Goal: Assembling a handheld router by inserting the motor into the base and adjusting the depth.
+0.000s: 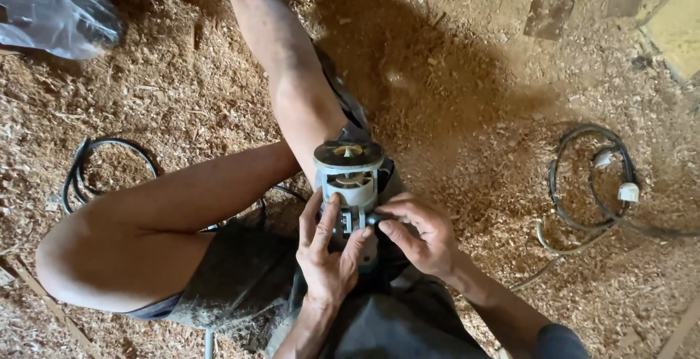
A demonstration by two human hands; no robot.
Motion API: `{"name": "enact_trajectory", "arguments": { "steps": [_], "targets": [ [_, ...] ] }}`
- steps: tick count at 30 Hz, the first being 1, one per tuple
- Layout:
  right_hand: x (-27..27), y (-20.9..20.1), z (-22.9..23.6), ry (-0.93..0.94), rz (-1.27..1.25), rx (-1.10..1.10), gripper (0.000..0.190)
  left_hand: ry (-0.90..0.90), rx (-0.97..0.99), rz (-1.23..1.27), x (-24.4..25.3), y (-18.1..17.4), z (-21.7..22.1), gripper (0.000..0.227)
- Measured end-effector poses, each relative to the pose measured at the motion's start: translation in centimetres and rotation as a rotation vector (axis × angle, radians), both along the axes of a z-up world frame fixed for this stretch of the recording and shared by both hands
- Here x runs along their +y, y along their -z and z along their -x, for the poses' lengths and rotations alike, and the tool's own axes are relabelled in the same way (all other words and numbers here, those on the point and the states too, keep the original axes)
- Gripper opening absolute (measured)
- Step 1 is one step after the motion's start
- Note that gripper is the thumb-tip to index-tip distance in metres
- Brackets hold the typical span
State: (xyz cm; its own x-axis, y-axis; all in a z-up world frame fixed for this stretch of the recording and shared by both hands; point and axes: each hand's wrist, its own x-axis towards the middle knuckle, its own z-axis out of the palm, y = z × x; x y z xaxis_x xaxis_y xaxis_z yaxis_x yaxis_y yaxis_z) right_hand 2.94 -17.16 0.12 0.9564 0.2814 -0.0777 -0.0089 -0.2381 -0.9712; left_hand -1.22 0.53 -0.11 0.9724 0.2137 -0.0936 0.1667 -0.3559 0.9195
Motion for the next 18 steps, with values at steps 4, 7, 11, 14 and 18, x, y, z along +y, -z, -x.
{"name": "enact_trajectory", "arguments": {
  "steps": [4,7,11,14,18],
  "targets": [
    [0.4,-0.2,0.1,0.015,0.032,0.024,0.016,-0.004,0.028,0.003,0.1,-0.3,0.0,0.068],
    [0.0,-0.2,0.3,0.117,-0.332,0.606,0.018,0.004,0.015,-0.026,0.0,-0.1,-0.1,0.069],
    [-0.6,1.0,0.3,0.01,-0.045,-0.064,0.045,-0.005,0.038,-0.025,0.0,0.0,-0.1,0.076],
    [-1.1,1.2,0.0,-0.061,0.136,-0.365,0.036,-0.02,0.041,0.031,-0.1,-0.3,0.0,0.078],
    [-0.2,-1.4,-2.0,-0.09,0.217,-0.243,0.02,-0.04,0.026,0.041,-0.3,-0.4,-0.4,0.071]
  ]
}}
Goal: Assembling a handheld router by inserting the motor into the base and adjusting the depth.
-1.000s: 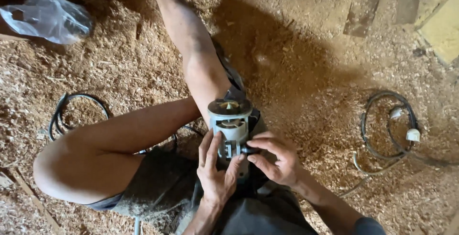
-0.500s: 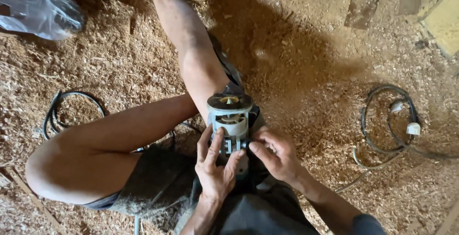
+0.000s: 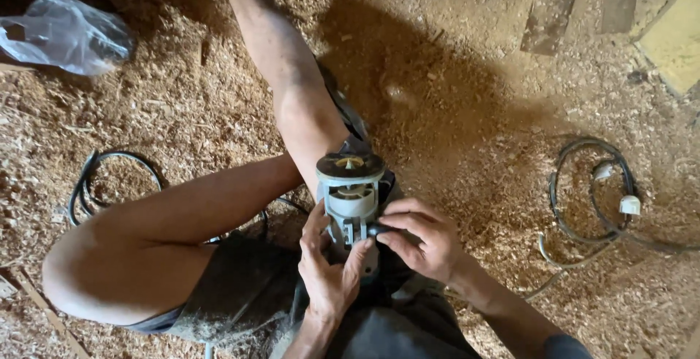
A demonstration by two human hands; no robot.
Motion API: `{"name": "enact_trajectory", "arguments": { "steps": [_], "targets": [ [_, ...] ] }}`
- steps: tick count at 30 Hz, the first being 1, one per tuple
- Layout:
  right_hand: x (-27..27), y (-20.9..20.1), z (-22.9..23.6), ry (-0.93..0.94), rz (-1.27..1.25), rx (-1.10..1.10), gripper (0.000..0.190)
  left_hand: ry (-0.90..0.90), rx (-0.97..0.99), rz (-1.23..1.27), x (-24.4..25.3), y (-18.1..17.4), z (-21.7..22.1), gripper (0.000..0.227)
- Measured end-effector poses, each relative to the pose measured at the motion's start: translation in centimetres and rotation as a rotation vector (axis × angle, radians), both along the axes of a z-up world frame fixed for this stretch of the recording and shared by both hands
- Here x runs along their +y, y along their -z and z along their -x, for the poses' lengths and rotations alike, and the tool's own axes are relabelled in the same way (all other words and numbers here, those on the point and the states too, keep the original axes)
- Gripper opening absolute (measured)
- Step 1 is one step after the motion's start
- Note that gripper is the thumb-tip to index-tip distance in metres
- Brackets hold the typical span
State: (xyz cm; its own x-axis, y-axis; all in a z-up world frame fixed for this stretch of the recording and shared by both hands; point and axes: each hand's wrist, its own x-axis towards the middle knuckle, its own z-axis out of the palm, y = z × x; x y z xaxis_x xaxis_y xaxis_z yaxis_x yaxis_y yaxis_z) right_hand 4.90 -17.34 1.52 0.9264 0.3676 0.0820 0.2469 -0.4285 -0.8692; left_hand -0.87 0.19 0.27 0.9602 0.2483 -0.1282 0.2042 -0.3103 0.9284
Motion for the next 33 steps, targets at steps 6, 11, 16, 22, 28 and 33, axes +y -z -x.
{"name": "enact_trajectory", "arguments": {
  "steps": [6,11,16,22,28,33],
  "targets": [
    [-0.1,1.0,0.3,0.093,-0.241,0.414,0.014,0.062,-0.078,0.027,0.7,-1.1,-1.0,0.059],
    [-0.4,2.0,1.4,0.105,-0.331,0.506,0.018,0.087,-0.064,-0.043,0.8,0.0,-0.5,0.054],
    [-0.2,1.1,0.9,0.023,-0.318,0.225,0.048,0.087,-0.064,-0.02,1.0,0.3,-0.2,0.055],
    [-0.9,2.5,1.0,0.023,-0.115,-0.027,0.038,0.102,-0.039,0.024,1.2,0.8,0.0,0.055],
    [-1.8,3.8,1.8,-0.013,-0.086,-0.062,0.045,0.098,-0.04,0.094,1.2,1.1,0.2,0.056],
    [-0.7,2.8,0.2,-0.009,-0.159,0.104,0.015,0.106,-0.058,0.053,1.2,1.0,-0.1,0.055]
  ]
}}
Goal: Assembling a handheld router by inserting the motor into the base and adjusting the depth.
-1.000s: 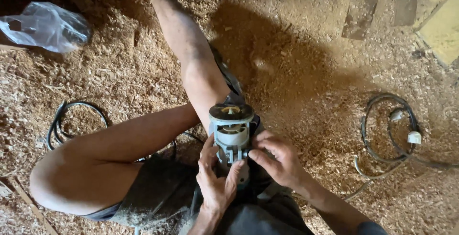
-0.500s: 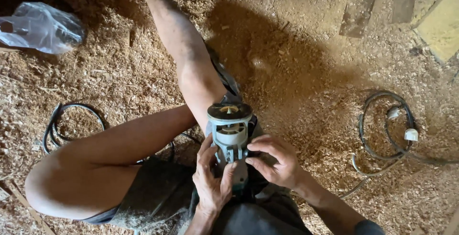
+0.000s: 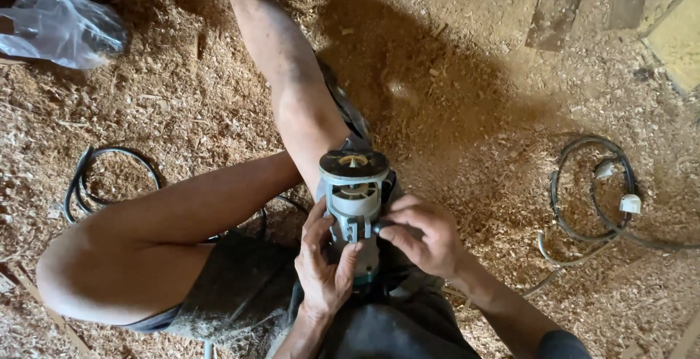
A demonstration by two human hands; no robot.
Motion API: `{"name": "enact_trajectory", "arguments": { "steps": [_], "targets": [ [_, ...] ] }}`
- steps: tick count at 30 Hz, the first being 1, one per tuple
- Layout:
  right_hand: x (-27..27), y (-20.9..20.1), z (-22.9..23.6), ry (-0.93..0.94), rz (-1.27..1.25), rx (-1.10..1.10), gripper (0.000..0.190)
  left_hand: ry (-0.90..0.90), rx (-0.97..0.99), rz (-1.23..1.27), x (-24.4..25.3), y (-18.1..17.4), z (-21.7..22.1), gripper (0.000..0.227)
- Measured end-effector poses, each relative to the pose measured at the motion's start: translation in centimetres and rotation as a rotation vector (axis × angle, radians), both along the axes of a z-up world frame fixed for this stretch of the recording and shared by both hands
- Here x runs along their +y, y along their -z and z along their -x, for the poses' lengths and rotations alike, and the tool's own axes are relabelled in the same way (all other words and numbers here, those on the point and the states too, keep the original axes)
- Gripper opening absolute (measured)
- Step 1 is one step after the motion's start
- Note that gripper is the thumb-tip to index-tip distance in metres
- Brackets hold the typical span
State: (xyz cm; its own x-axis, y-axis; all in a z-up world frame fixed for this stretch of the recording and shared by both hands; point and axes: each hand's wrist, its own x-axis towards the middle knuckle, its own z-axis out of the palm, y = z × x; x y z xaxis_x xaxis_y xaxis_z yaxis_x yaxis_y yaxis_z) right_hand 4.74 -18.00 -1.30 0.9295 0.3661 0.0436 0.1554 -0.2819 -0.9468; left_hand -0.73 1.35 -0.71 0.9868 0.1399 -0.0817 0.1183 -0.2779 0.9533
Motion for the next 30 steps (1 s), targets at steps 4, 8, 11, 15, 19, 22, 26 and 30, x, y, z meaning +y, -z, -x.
{"name": "enact_trajectory", "arguments": {
  "steps": [4,8,11,15,19,22,26,30],
  "targets": [
    [-1.1,0.0,0.5,0.022,-0.259,0.771,0.019,0.003,-0.014,-0.021,0.1,0.2,-0.4,0.055],
    [-1.0,-0.6,0.6,0.129,0.004,0.328,0.035,-0.057,-0.089,0.008,0.0,-0.3,-0.8,0.052],
    [-0.7,-0.4,-0.1,0.089,0.084,-0.207,0.032,-0.094,-0.168,-0.007,0.0,-0.6,-1.6,0.049],
    [-0.9,0.6,0.1,0.059,0.1,-0.148,0.019,-0.084,-0.174,-0.015,-0.1,-0.5,-1.3,0.047],
    [-0.2,-1.3,0.0,0.139,-0.233,0.666,0.025,-0.085,-0.177,-0.009,-0.1,-0.4,-1.5,0.046],
    [-0.7,-1.0,0.2,0.156,-0.239,0.743,0.026,-0.096,-0.177,-0.005,0.0,-0.6,-1.3,0.053],
    [-0.7,-0.6,0.4,0.146,-0.266,0.754,0.027,-0.167,-0.115,0.113,0.5,-0.9,-0.7,0.028],
    [-0.4,-0.5,0.5,0.163,-0.276,0.737,0.021,-0.146,-0.075,0.034,1.3,-1.1,-1.0,0.023]
  ]
}}
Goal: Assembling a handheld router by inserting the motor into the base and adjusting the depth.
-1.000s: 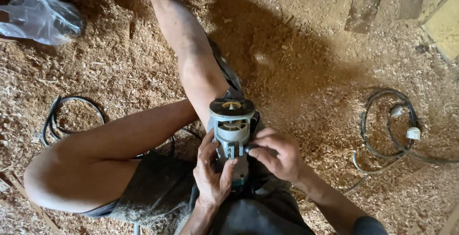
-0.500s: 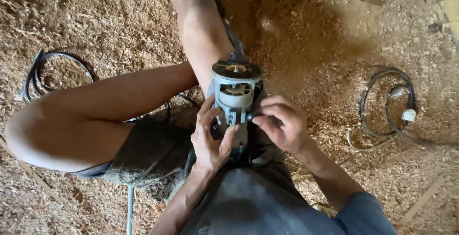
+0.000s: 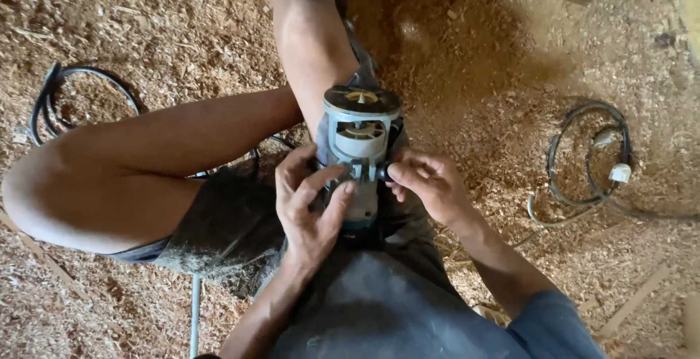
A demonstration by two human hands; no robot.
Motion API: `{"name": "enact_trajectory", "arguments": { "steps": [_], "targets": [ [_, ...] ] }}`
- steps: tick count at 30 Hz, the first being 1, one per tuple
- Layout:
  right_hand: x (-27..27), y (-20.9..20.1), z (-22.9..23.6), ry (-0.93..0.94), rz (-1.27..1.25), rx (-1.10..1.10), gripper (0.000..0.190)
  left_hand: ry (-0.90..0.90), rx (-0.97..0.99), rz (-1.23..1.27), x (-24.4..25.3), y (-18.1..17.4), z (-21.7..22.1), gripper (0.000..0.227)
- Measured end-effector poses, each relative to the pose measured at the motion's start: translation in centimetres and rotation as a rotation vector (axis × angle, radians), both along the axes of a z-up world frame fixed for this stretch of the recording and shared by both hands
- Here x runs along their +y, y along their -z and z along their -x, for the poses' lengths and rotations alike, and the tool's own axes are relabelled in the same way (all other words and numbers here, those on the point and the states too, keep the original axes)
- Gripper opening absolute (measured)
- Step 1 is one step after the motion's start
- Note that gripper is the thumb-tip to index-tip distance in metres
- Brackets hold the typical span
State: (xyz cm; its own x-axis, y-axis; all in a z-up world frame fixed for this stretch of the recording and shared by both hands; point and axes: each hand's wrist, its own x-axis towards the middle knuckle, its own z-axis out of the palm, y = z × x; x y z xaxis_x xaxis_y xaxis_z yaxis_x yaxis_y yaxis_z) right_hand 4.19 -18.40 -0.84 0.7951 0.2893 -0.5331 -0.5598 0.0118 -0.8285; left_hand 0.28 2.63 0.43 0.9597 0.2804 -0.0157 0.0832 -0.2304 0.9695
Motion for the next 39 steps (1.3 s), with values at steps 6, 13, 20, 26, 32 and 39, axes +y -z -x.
{"name": "enact_trajectory", "arguments": {
  "steps": [6,13,20,26,32,39],
  "targets": [
    [0.5,1.0,0.4,0.095,0.124,-0.427,0.02,0.197,0.095,0.061,2.7,-2.1,-2.7,0.016],
    [0.1,1.2,0.1,0.013,0.277,-0.937,0.025,0.287,0.071,0.106,3.2,-1.6,-3.7,0.014],
    [-0.6,1.4,-0.3,-0.135,0.3,-0.869,0.014,0.341,-0.074,0.156,3.2,0.9,-3.4,0.007],
    [-0.4,-1.2,-1.6,-0.084,0.054,0.142,0.031,0.385,-0.142,0.108,3.0,0.6,-3.8,0.007],
    [-1.0,1.4,-0.5,-0.163,0.385,-0.952,0.034,0.333,-0.17,0.035,2.7,0.0,-3.9,0.009],
    [-1.9,3.8,0.3,-0.202,0.325,-0.931,0.019,0.354,-0.242,-0.072,3.1,0.3,-4.2,0.008]
  ]
}}
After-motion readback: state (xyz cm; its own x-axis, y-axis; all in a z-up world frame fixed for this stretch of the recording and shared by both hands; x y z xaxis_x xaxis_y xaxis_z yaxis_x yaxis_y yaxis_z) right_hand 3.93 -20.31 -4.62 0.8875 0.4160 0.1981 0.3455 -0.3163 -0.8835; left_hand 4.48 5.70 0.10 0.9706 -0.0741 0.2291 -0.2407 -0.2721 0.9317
